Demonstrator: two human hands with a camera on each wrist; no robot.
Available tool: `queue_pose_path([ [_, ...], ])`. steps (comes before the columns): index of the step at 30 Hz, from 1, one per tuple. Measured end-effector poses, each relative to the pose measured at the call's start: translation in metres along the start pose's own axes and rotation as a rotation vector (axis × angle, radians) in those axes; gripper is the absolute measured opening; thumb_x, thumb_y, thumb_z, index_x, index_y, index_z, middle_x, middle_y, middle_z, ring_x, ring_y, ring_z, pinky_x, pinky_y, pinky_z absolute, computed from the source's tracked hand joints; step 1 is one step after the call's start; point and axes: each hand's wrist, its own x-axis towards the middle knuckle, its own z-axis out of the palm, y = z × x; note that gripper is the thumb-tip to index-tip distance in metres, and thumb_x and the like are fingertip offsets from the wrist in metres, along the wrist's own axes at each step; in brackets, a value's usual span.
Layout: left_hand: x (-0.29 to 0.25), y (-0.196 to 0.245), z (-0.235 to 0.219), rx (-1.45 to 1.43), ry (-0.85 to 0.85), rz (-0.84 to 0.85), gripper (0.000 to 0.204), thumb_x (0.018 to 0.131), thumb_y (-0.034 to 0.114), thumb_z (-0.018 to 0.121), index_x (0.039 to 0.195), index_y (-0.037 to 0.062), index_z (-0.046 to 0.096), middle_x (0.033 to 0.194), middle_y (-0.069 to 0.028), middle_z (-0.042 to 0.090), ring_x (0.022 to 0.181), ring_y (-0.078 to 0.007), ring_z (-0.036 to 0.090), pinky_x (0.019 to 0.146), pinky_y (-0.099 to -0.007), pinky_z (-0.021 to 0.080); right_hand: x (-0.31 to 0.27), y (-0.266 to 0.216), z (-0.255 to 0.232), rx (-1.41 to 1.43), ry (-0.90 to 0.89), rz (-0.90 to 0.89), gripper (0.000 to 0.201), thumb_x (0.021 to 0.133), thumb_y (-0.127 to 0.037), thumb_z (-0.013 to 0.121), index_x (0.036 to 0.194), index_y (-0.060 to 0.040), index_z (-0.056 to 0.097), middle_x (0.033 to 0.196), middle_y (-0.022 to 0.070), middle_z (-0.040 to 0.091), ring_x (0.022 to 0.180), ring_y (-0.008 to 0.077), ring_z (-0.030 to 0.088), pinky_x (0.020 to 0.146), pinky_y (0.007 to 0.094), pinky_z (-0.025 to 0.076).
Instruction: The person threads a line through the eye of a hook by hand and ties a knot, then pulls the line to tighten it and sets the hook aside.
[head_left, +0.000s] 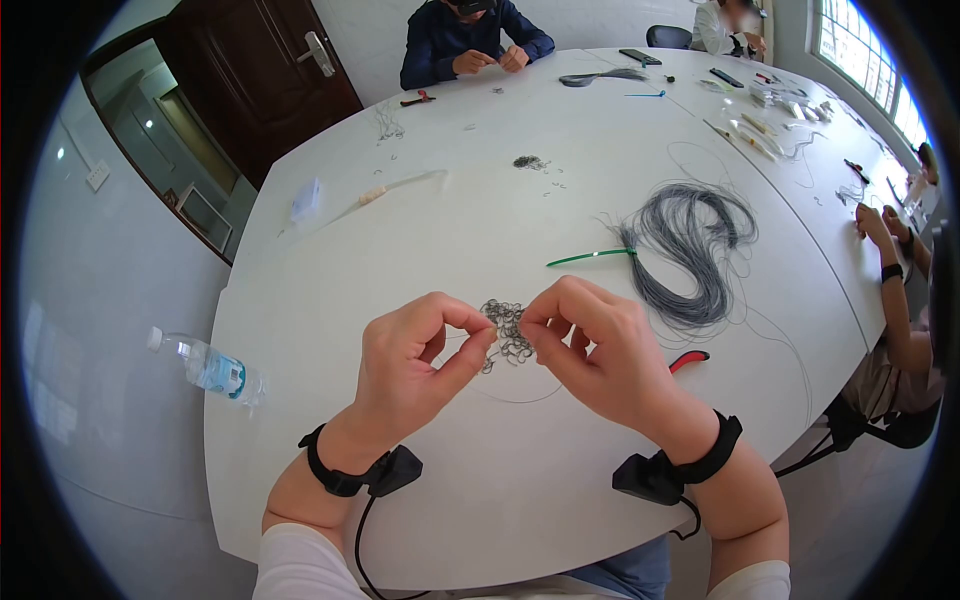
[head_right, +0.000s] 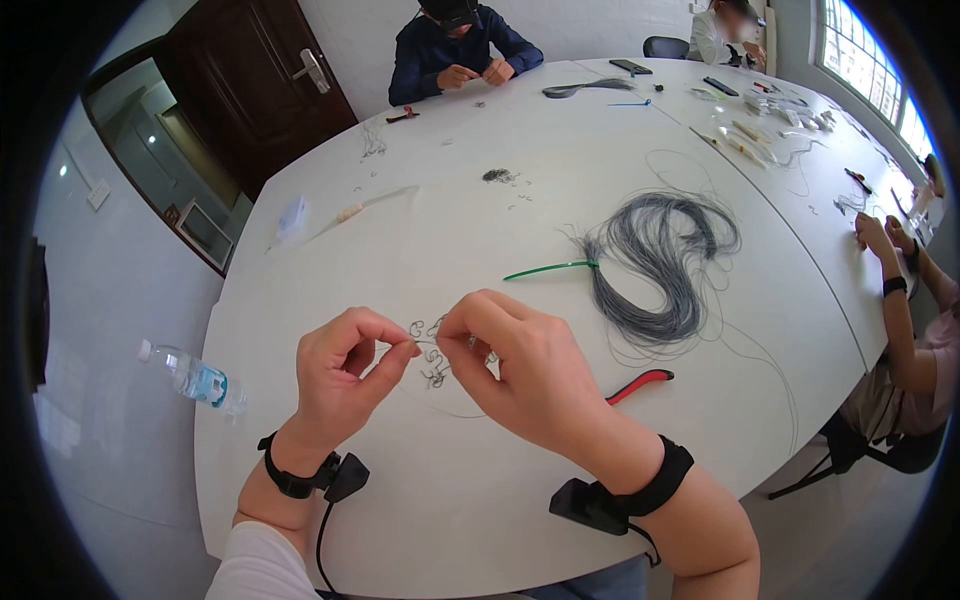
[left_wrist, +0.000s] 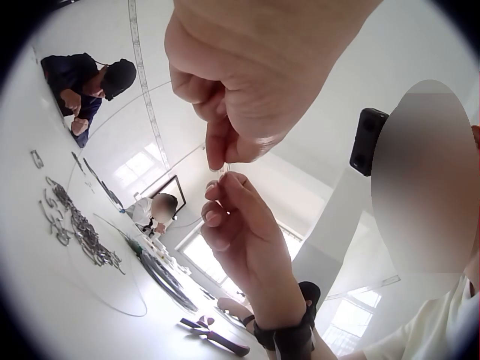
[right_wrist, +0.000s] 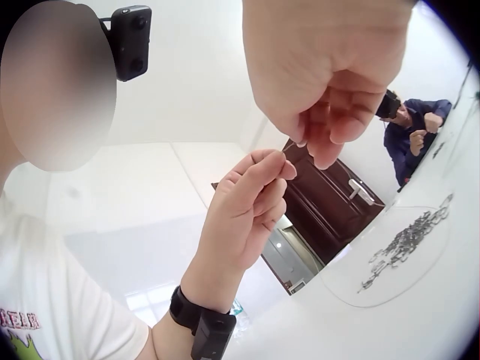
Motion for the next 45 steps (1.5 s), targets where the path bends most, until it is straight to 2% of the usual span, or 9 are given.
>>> queue_pose_path([
  [11,-0.001,0.001,0.000,-0.040,-0.016,-0.060,0.008,0.083,0.004,0.072,0.085,0.0056,0.064,0.064,0.0047,0.059,0.047,-0.0017,0.031,0.044,-0.0207,0.025,-0.002,-0.002,0.000,-0.031,-0.027,0.031,0.009,0.088,-0.004,0.063,0.090,-0.0020,0.055,0.081,0.0081,0.064,0.057,0.0172,0.062,0.048,0.0269,0.046],
  [13,-0.002,-0.001,-0.001,-0.055,-0.026,-0.076,0.008,0.085,0.002,0.069,0.086,0.0057,0.063,0.069,0.0036,0.064,0.048,0.0004,0.032,0.045,-0.0184,0.025,-0.001,-0.008,0.001,0.225,-0.061,0.285,0.012,0.092,-0.007,0.061,0.097,-0.0011,0.052,0.079,0.0082,0.065,0.057,0.0150,0.062,0.050,0.0251,0.046],
  [17,0.000,-0.001,-0.004,-0.078,-0.010,-0.108,0.007,0.087,0.001,0.067,0.088,0.0053,0.061,0.074,0.0020,0.068,0.051,0.0028,0.033,0.047,-0.0158,0.026,0.000,-0.013,0.001,0.405,-0.045,0.390,0.017,0.095,-0.011,0.060,0.103,-0.0006,0.049,0.076,0.0076,0.065,0.059,0.0127,0.062,0.053,0.0231,0.047],
  [20,0.001,0.000,-0.004,-0.094,0.005,-0.121,0.007,0.087,0.001,0.067,0.088,0.0050,0.061,0.074,0.0021,0.068,0.051,0.0028,0.032,0.047,-0.0158,0.026,-0.002,-0.004,0.003,0.365,-0.027,0.266,0.022,0.092,-0.010,0.064,0.104,-0.0013,0.048,0.072,0.0059,0.063,0.059,0.0106,0.061,0.054,0.0218,0.046],
  [25,0.001,-0.003,-0.004,-0.064,0.013,-0.105,0.007,0.087,0.001,0.067,0.088,0.0049,0.060,0.074,0.0024,0.068,0.051,0.0029,0.032,0.047,-0.0159,0.025,-0.003,0.003,0.007,-0.123,0.084,-0.155,0.024,0.083,-0.006,0.072,0.098,-0.0051,0.052,0.065,0.0030,0.058,0.054,0.0127,0.059,0.049,0.0241,0.045],
  [36,-0.001,-0.004,-0.002,-0.083,-0.027,-0.081,0.008,0.087,0.001,0.067,0.088,0.0051,0.061,0.074,0.0027,0.067,0.051,0.0031,0.032,0.047,-0.0156,0.025,0.001,-0.007,-0.002,-0.233,0.122,-0.204,0.014,0.079,-0.004,0.073,0.089,-0.0076,0.063,0.067,0.0035,0.059,0.052,0.0151,0.058,0.047,0.0276,0.044],
  [39,-0.001,-0.002,0.000,-0.119,0.008,-0.118,0.008,0.084,0.005,0.071,0.086,0.0058,0.063,0.063,0.0068,0.056,0.049,-0.0010,0.030,0.046,-0.0197,0.025,0.001,-0.005,-0.004,-0.269,0.131,-0.243,0.010,0.079,-0.003,0.073,0.085,-0.0070,0.065,0.068,0.0037,0.060,0.053,0.0152,0.058,0.048,0.0281,0.044],
  [41,-0.001,-0.003,-0.002,-0.088,-0.050,-0.088,0.007,0.087,0.001,0.067,0.088,0.0052,0.061,0.075,0.0026,0.067,0.051,0.0031,0.032,0.047,-0.0153,0.025,0.002,-0.005,-0.004,-0.272,0.143,-0.246,0.009,0.079,-0.003,0.073,0.083,-0.0065,0.065,0.068,0.0039,0.060,0.054,0.0152,0.058,0.048,0.0282,0.045],
  [45,-0.001,-0.001,-0.003,-0.090,-0.067,-0.081,0.007,0.088,0.001,0.066,0.088,0.0054,0.060,0.075,0.0022,0.068,0.050,0.0032,0.032,0.047,-0.0155,0.026,0.003,-0.004,-0.008,-0.128,0.116,-0.095,0.009,0.081,-0.003,0.073,0.084,-0.0050,0.065,0.067,0.0031,0.059,0.054,0.0117,0.056,0.049,0.0247,0.042],
])
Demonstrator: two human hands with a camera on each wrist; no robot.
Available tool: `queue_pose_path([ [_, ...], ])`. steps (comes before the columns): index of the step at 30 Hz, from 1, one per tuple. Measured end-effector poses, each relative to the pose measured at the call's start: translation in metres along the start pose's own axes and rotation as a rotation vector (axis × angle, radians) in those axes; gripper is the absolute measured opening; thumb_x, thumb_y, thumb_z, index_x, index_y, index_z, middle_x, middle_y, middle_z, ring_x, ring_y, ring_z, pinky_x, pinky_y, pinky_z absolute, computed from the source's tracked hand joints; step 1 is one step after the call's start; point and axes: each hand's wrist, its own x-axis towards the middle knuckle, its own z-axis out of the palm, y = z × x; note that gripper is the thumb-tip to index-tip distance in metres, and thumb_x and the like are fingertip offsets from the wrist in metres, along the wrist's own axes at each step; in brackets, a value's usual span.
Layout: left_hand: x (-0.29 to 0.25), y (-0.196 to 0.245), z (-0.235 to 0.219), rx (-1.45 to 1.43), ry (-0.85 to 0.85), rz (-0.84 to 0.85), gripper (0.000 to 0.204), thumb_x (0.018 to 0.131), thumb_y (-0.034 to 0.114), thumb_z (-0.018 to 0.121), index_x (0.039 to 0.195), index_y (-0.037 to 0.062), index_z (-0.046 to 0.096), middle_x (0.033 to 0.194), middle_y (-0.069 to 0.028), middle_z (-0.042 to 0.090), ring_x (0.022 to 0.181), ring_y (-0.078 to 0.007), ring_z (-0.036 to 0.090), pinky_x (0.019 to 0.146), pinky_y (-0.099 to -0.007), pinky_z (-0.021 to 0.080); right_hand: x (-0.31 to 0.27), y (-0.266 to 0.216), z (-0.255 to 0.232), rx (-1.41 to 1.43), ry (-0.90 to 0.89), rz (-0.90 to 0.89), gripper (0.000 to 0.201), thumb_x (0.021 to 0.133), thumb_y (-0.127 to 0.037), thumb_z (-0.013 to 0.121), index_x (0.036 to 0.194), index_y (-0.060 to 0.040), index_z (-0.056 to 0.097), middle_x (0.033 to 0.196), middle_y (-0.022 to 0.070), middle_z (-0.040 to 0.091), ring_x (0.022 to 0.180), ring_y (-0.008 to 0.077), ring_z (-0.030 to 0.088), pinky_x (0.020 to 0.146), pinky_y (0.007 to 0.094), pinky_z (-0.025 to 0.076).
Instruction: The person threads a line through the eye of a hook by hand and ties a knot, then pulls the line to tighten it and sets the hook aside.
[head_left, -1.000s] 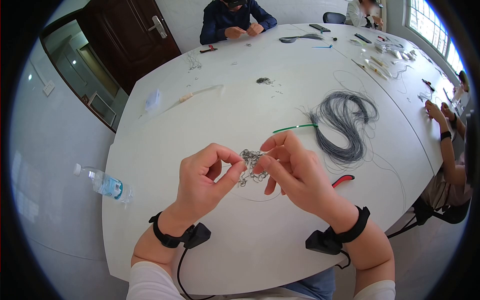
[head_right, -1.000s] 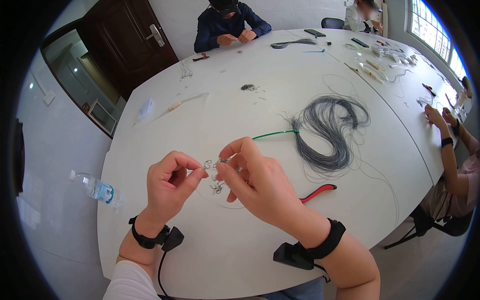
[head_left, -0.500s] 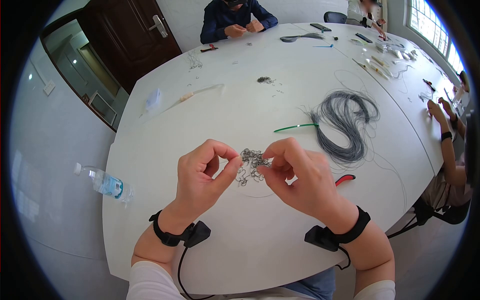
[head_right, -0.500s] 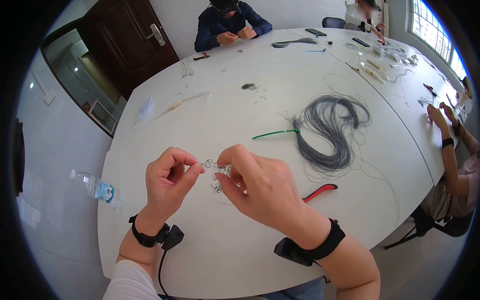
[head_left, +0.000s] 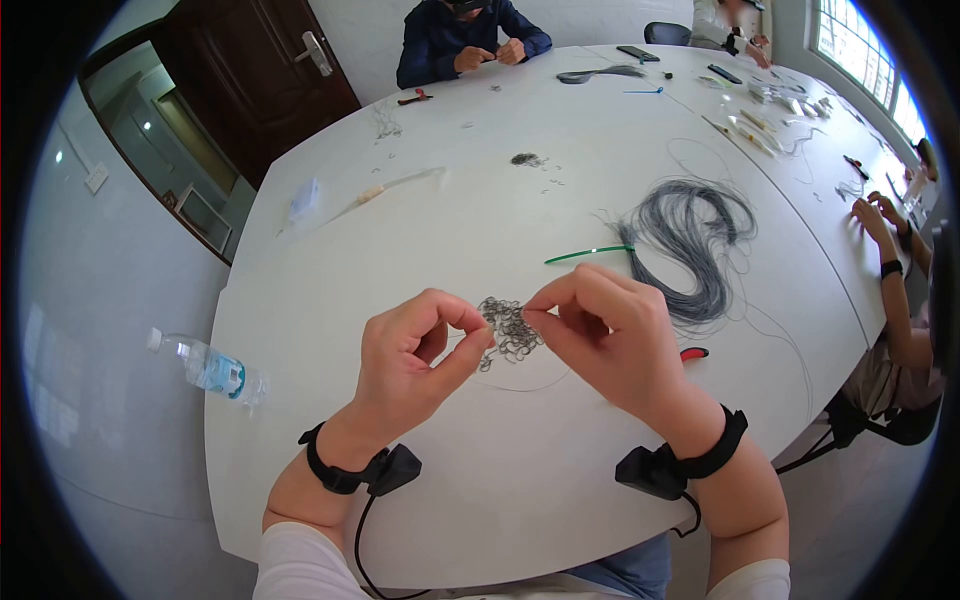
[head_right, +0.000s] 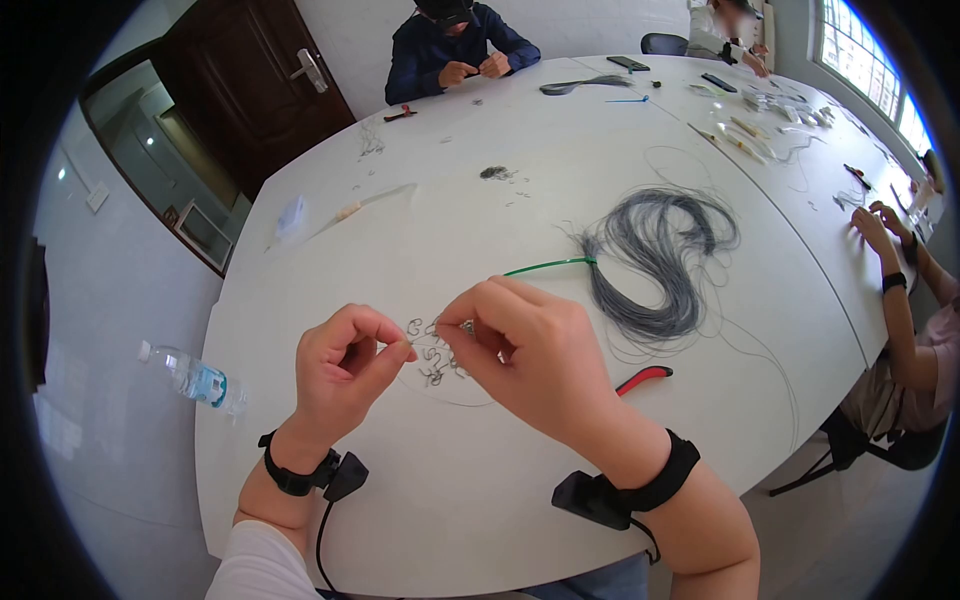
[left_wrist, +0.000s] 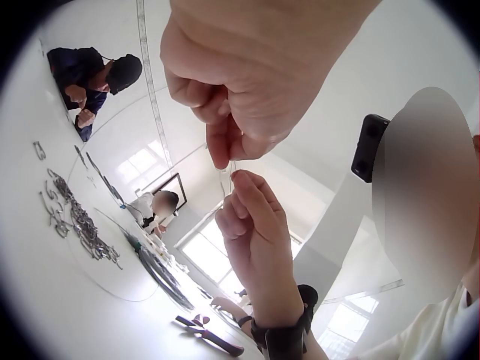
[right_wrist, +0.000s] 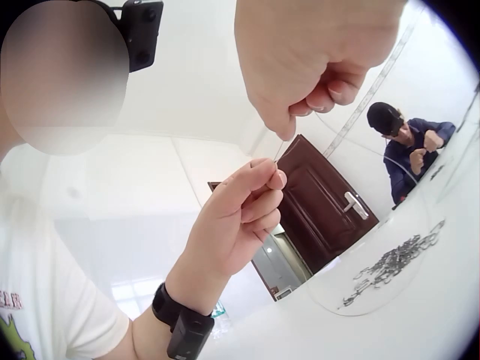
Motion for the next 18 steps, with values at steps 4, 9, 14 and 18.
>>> queue_pose_path([
  [4,-0.003,0.000,0.000,-0.096,-0.042,-0.021,0.007,0.089,-0.001,0.062,0.088,0.0047,0.058,0.077,0.0004,0.065,0.053,0.0022,0.037,0.051,-0.0153,0.030,-0.004,0.011,0.007,0.423,-0.072,0.309,0.009,0.088,-0.008,0.070,0.087,-0.0019,0.064,0.069,-0.0001,0.060,0.056,0.0042,0.051,0.052,0.0206,0.039],
  [9,-0.003,0.000,0.002,-0.176,-0.012,-0.021,0.005,0.091,-0.001,0.060,0.091,0.0039,0.057,0.081,-0.0012,0.063,0.058,0.0007,0.041,0.054,-0.0154,0.033,-0.011,0.019,0.027,0.653,-0.058,0.406,0.013,0.091,-0.012,0.068,0.089,-0.0004,0.063,0.070,-0.0022,0.058,0.059,0.0014,0.048,0.054,0.0196,0.038],
  [14,-0.002,-0.006,0.007,-0.125,0.166,0.039,0.009,0.087,0.003,0.067,0.086,0.0070,0.059,0.072,0.0051,0.064,0.050,0.0007,0.032,0.045,-0.0182,0.026,-0.018,0.008,0.036,0.534,-0.031,0.330,0.010,0.091,-0.010,0.067,0.088,-0.0010,0.062,0.069,-0.0019,0.057,0.059,0.0018,0.049,0.054,0.0195,0.039],
  [18,-0.001,-0.004,0.007,-0.041,0.187,0.054,0.010,0.085,0.002,0.068,0.085,0.0066,0.059,0.074,0.0048,0.064,0.049,-0.0005,0.032,0.045,-0.0191,0.026,-0.021,0.001,0.039,0.384,-0.013,0.173,0.007,0.086,-0.003,0.068,0.086,-0.0021,0.061,0.067,0.0014,0.057,0.055,0.0064,0.051,0.053,0.0215,0.041],
])
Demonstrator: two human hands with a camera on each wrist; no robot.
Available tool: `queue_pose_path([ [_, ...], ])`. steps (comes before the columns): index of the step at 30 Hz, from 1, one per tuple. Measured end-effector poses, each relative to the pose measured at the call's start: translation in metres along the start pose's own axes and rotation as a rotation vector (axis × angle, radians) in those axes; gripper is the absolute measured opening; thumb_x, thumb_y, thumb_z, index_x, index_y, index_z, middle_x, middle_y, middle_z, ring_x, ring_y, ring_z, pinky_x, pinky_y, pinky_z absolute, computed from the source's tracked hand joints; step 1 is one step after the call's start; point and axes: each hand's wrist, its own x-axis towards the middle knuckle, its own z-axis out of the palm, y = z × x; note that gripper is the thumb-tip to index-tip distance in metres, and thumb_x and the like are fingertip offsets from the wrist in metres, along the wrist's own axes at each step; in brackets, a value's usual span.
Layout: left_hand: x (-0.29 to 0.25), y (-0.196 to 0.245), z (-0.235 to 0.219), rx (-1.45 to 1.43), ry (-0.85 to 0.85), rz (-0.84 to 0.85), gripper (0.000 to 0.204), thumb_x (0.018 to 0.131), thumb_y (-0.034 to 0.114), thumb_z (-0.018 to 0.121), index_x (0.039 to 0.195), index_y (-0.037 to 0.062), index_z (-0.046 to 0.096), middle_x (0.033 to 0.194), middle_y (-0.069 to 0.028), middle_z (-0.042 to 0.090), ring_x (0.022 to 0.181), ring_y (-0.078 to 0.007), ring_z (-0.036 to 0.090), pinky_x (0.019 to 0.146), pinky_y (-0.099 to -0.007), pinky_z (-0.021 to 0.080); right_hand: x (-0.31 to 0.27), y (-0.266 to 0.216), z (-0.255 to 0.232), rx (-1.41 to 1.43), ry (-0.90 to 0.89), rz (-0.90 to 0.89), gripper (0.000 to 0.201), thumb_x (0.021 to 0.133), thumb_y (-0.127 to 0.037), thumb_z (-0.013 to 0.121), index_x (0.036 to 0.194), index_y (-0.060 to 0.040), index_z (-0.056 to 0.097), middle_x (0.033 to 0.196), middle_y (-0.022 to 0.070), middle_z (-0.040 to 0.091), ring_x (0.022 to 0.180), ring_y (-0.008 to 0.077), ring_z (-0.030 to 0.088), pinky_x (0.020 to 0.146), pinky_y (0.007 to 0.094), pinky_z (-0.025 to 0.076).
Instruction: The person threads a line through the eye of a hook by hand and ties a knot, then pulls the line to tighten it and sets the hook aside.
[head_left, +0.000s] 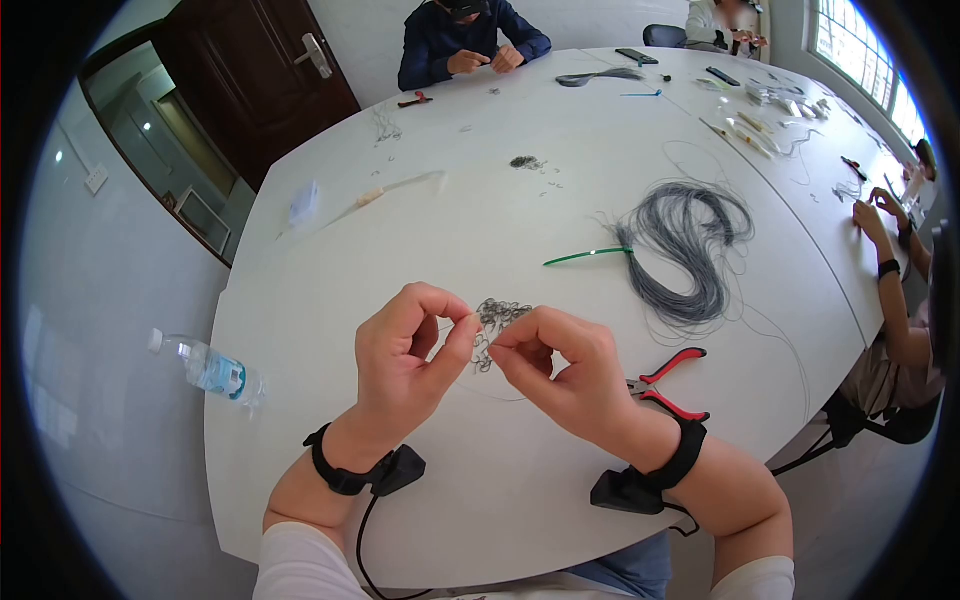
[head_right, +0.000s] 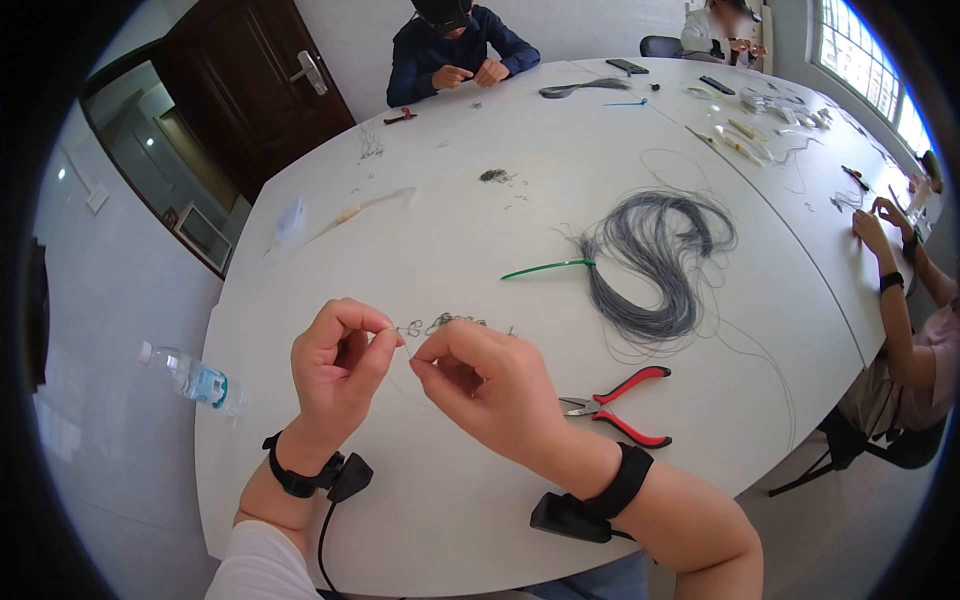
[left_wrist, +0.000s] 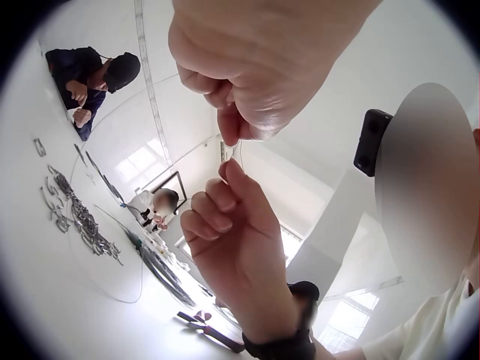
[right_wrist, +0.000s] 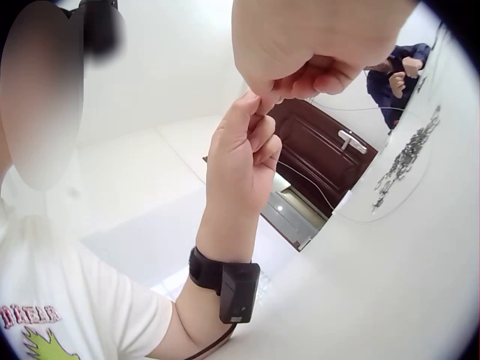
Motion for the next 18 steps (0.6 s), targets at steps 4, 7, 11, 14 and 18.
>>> queue_pose_path([
  [4,0.002,0.005,0.000,0.205,0.010,0.092,0.013,0.082,0.000,0.070,0.084,0.0065,0.058,0.072,0.0024,0.063,0.048,-0.0048,0.036,0.045,-0.0211,0.030,-0.002,-0.004,0.003,-0.172,0.006,-0.152,0.011,0.079,0.001,0.070,0.083,-0.0030,0.061,0.068,0.0054,0.056,0.054,0.0157,0.055,0.052,0.0265,0.044],
  [7,0.004,0.001,0.001,0.345,0.001,0.199,0.015,0.078,-0.002,0.070,0.082,0.0068,0.058,0.072,-0.0006,0.063,0.050,-0.0105,0.048,0.046,-0.0233,0.038,0.005,-0.005,-0.007,-0.463,-0.036,-0.474,0.015,0.074,0.002,0.070,0.083,-0.0046,0.060,0.071,0.0056,0.056,0.059,0.0211,0.056,0.054,0.0307,0.046],
  [11,0.004,0.005,0.001,0.410,-0.081,0.269,0.018,0.073,-0.003,0.071,0.081,0.0075,0.059,0.072,-0.0030,0.064,0.058,-0.0179,0.061,0.050,-0.0264,0.046,0.014,-0.014,-0.023,-0.601,-0.015,-0.603,0.019,0.071,0.002,0.070,0.085,-0.0060,0.059,0.073,0.0053,0.054,0.064,0.0235,0.057,0.057,0.0327,0.047],
  [14,0.004,0.007,0.001,0.365,-0.152,0.311,0.019,0.072,-0.003,0.072,0.081,0.0080,0.058,0.071,-0.0023,0.063,0.054,-0.0164,0.058,0.048,-0.0261,0.044,0.019,-0.017,-0.034,-0.659,-0.002,-0.635,0.019,0.073,0.001,0.070,0.086,-0.0065,0.058,0.074,0.0054,0.054,0.064,0.0226,0.056,0.057,0.0322,0.047],
  [18,0.004,0.009,-0.002,0.233,-0.275,0.257,0.019,0.073,-0.003,0.071,0.083,0.0077,0.059,0.071,-0.0008,0.063,0.050,-0.0125,0.050,0.046,-0.0247,0.039,0.020,-0.019,-0.037,-0.610,-0.036,-0.574,0.017,0.074,0.001,0.070,0.086,-0.0056,0.059,0.073,0.0060,0.055,0.062,0.0225,0.056,0.056,0.0312,0.046],
])
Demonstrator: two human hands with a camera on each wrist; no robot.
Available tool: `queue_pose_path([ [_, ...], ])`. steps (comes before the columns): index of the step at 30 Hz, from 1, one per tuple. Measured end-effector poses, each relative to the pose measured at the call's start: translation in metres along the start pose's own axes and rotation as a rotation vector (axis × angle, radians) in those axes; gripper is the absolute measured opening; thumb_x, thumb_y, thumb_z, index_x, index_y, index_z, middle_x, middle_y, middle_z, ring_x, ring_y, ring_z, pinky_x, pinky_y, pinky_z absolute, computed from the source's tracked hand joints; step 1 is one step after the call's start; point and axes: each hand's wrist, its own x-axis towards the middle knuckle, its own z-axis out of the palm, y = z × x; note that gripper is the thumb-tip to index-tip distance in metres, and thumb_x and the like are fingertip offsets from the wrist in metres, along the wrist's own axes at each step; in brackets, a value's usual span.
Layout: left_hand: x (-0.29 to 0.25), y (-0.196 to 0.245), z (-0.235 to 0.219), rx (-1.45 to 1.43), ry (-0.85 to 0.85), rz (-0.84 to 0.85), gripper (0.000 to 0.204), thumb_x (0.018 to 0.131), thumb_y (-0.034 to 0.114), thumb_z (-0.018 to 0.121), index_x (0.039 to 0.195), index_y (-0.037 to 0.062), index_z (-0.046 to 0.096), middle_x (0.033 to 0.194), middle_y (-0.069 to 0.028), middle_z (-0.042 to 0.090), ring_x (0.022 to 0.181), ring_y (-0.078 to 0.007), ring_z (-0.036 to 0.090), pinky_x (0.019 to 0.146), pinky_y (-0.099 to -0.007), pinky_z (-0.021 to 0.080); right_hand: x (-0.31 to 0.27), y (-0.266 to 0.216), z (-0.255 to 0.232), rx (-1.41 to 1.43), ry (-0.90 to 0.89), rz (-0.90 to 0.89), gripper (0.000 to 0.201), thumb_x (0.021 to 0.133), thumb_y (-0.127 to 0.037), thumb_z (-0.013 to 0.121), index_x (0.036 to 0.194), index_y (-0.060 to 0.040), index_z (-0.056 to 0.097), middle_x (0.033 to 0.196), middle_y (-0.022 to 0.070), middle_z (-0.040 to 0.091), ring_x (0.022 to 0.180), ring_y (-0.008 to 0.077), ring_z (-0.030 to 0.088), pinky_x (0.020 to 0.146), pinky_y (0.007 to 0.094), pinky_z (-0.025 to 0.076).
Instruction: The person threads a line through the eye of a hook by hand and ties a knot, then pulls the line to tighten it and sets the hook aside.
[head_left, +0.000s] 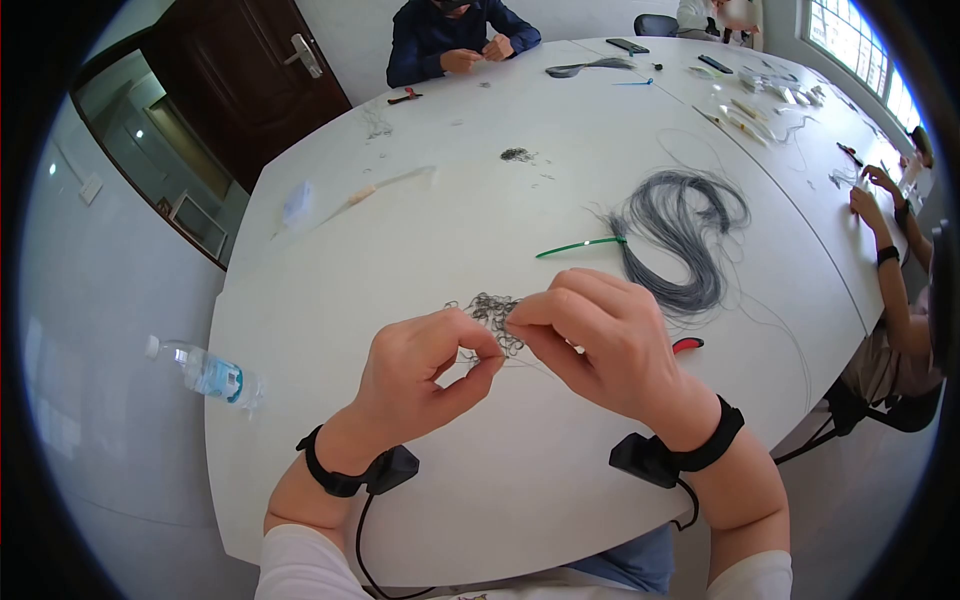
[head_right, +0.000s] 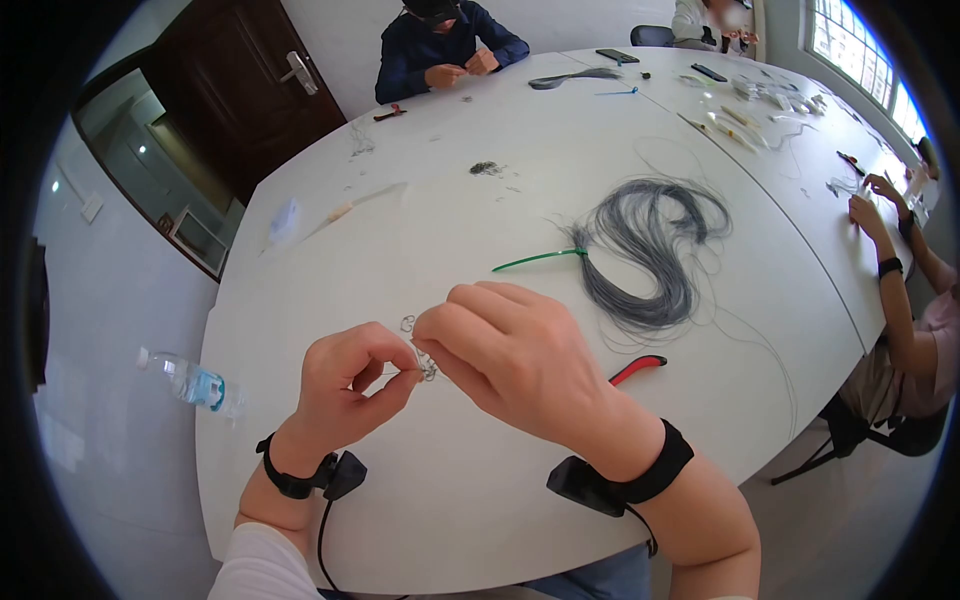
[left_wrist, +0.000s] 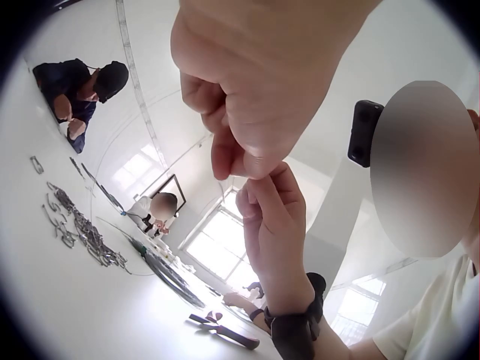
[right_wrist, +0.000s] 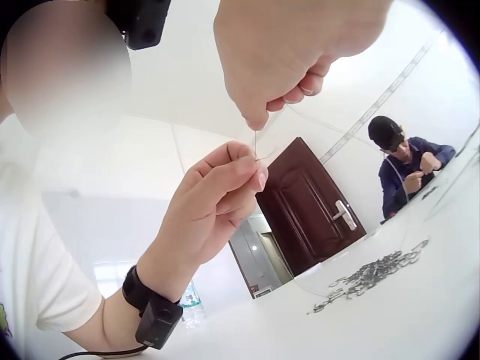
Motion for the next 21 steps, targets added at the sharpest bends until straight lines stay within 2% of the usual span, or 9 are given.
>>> queue_pose_path([
  [2,-0.002,0.001,-0.001,-0.268,-0.071,-0.141,0.017,0.077,-0.004,0.070,0.085,0.0076,0.060,0.073,0.0012,0.063,0.047,-0.0076,0.040,0.044,-0.0232,0.032,0.000,-0.001,0.000,0.224,-0.017,0.199,0.012,0.079,0.000,0.070,0.087,-0.0036,0.061,0.073,0.0063,0.058,0.058,0.0192,0.056,0.054,0.0297,0.045],
  [3,-0.004,0.000,0.002,-0.271,-0.072,-0.139,0.017,0.077,-0.004,0.070,0.085,0.0076,0.060,0.073,0.0012,0.063,0.047,-0.0076,0.040,0.044,-0.0232,0.032,-0.001,0.000,0.001,0.221,-0.017,0.201,0.012,0.079,0.000,0.070,0.087,-0.0036,0.061,0.073,0.0063,0.058,0.058,0.0192,0.056,0.054,0.0297,0.045],
  [5,-0.009,-0.005,0.008,-0.455,-0.012,-0.175,0.015,0.080,-0.003,0.069,0.088,0.0075,0.061,0.076,0.0027,0.062,0.049,-0.0049,0.035,0.046,-0.0213,0.029,-0.004,0.004,0.005,0.480,-0.069,0.433,0.007,0.086,-0.004,0.068,0.088,-0.0017,0.062,0.070,0.0043,0.060,0.055,0.0112,0.054,0.052,0.0260,0.042],
  [6,-0.010,-0.005,0.009,-0.455,-0.012,-0.173,0.015,0.080,-0.003,0.069,0.088,0.0075,0.061,0.076,0.0027,0.062,0.049,-0.0049,0.035,0.046,-0.0213,0.029,-0.006,0.005,0.009,0.478,-0.068,0.432,0.007,0.086,-0.004,0.068,0.088,-0.0017,0.062,0.070,0.0043,0.060,0.055,0.0112,0.054,0.052,0.0260,0.042],
  [8,-0.011,-0.006,0.010,-0.528,0.054,-0.205,0.015,0.082,-0.003,0.068,0.089,0.0077,0.061,0.081,0.0022,0.061,0.054,-0.0043,0.037,0.050,-0.0202,0.031,-0.010,0.003,0.016,0.728,-0.064,0.674,0.009,0.091,-0.009,0.066,0.089,-0.0009,0.063,0.067,0.0011,0.059,0.057,0.0046,0.049,0.052,0.0225,0.039],
  [11,-0.007,-0.008,0.013,-0.448,0.120,-0.125,0.014,0.084,-0.002,0.066,0.090,0.0082,0.060,0.085,0.0019,0.059,0.059,-0.0038,0.039,0.053,-0.0197,0.031,-0.011,-0.004,0.022,0.785,-0.048,0.735,0.011,0.092,-0.011,0.066,0.088,-0.0009,0.063,0.066,-0.0007,0.057,0.058,0.0027,0.046,0.052,0.0207,0.037],
  [15,-0.005,-0.005,0.013,-0.333,0.162,-0.126,0.013,0.085,-0.002,0.065,0.088,0.0084,0.058,0.087,0.0018,0.058,0.062,-0.0034,0.040,0.053,-0.0197,0.031,-0.014,-0.007,0.028,0.700,-0.042,0.751,0.010,0.090,-0.010,0.067,0.087,-0.0011,0.062,0.065,-0.0010,0.056,0.056,0.0032,0.045,0.051,0.0209,0.036],
  [18,-0.006,-0.006,0.015,-0.331,0.231,-0.165,0.013,0.085,-0.001,0.065,0.087,0.0081,0.057,0.084,0.0025,0.057,0.060,-0.0034,0.039,0.052,-0.0197,0.031,-0.017,-0.011,0.032,0.577,-0.005,0.652,0.009,0.086,-0.006,0.069,0.084,-0.0019,0.061,0.063,0.0006,0.055,0.052,0.0064,0.047,0.051,0.0225,0.038],
  [21,-0.008,-0.007,0.016,-0.322,0.280,-0.229,0.013,0.085,-0.001,0.066,0.086,0.0077,0.057,0.081,0.0031,0.056,0.058,-0.0036,0.038,0.051,-0.0198,0.031,-0.015,-0.015,0.036,0.368,0.047,0.424,0.012,0.078,-0.002,0.071,0.081,-0.0033,0.059,0.062,0.0036,0.053,0.051,0.0139,0.050,0.049,0.0269,0.041],
])
